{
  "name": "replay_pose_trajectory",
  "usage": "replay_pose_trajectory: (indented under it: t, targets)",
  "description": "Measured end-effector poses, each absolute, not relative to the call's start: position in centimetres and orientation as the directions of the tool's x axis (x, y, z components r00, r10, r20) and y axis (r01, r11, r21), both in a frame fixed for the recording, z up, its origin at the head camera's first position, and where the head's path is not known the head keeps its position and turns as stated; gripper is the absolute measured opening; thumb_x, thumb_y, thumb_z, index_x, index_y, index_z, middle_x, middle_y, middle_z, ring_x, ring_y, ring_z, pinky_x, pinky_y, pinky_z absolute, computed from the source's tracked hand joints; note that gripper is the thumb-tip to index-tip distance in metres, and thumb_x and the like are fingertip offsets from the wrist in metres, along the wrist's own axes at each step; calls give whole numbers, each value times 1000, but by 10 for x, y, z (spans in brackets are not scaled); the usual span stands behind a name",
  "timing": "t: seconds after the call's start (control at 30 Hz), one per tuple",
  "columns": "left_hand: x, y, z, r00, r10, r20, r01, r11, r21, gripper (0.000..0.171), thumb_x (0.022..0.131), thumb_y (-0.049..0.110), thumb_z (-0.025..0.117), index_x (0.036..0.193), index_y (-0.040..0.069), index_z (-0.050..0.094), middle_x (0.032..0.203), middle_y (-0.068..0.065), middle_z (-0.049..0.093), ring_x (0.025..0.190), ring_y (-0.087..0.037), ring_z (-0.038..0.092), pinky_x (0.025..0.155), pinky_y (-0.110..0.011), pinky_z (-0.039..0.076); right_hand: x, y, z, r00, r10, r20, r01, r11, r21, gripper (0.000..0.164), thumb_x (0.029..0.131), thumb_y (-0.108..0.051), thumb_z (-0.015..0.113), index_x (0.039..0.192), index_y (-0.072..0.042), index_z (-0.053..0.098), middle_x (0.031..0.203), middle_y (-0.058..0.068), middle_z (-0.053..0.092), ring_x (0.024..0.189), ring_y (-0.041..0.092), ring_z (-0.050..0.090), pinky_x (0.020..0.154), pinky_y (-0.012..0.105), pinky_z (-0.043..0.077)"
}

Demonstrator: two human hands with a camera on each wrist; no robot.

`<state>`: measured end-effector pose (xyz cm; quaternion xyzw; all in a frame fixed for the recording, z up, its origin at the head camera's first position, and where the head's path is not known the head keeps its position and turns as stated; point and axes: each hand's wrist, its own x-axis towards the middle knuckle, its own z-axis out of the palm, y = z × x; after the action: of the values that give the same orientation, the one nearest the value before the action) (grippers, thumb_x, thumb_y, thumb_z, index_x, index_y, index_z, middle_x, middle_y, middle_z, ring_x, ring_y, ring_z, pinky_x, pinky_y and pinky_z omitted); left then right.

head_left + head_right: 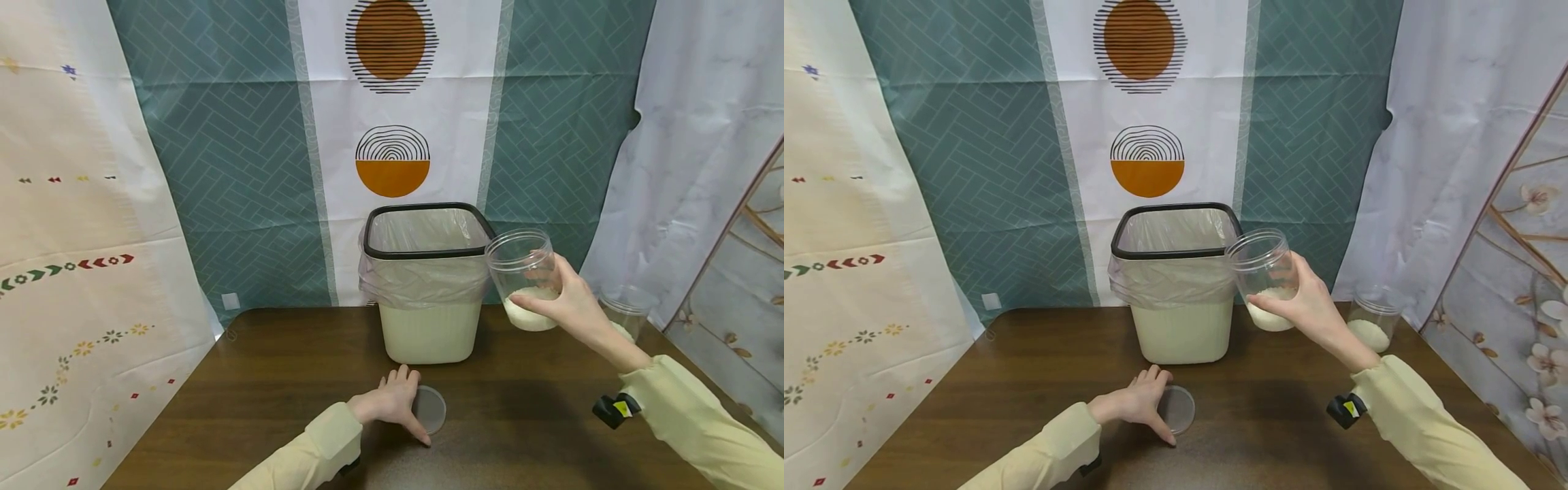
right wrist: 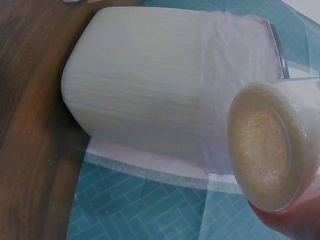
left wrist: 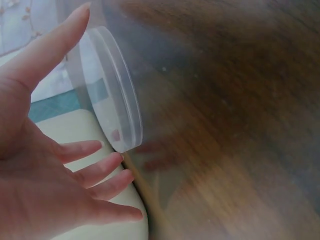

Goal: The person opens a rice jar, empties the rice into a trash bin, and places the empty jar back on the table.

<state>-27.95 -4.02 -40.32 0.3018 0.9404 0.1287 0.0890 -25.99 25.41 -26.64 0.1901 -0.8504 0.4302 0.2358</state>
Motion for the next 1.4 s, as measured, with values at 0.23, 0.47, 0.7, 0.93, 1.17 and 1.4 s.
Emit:
replay_pose_trajectory:
  t: [0.23,0.47,0.7,0.93,1.17,1.4]
  targets:
    - [-284,-42,-397,-781,624,-28,576,736,355,86,62,50,78,121,0,40,104,-7,34,95,-25,35,81,-35,36,-261,257,-267,-811,-122,572,-533,559,-635,69,75,-20,75,131,-7,36,117,9,52,99,15,54,76,20,40]
    - [-288,-45,-392,-761,646,68,612,679,404,81,68,42,77,122,-5,40,103,-8,35,97,-26,36,82,-33,37,-259,258,-266,-816,-121,565,-527,557,-642,69,76,-21,75,131,-8,35,117,8,51,99,10,54,75,20,41]
    - [-290,-47,-381,-769,624,138,614,663,429,74,75,41,72,125,-3,40,107,-8,38,102,-26,39,86,-37,37,-259,259,-266,-824,-109,557,-515,554,-654,69,76,-21,75,132,-9,36,118,9,52,95,8,55,74,19,42]
    - [-293,-50,-366,-743,610,277,664,616,424,63,79,38,69,122,-2,45,110,-10,42,102,-24,42,86,-35,38,-260,260,-265,-822,-101,561,-513,560,-651,70,76,-22,75,132,-10,35,118,7,51,98,7,54,73,19,42]
    - [-298,-54,-351,-688,582,432,725,565,393,56,80,29,70,120,-2,46,112,-11,44,102,-23,43,87,-35,38,-260,261,-264,-820,-102,563,-517,553,-653,70,76,-21,75,132,-9,35,120,9,50,98,8,54,74,18,42]
    - [-296,-55,-331,-670,587,454,742,535,404,55,82,27,69,122,0,45,114,-10,43,105,-23,43,89,-35,36,-261,263,-264,-829,-98,551,-508,543,-668,73,76,-21,74,135,-10,32,122,9,49,104,25,53,74,19,42]
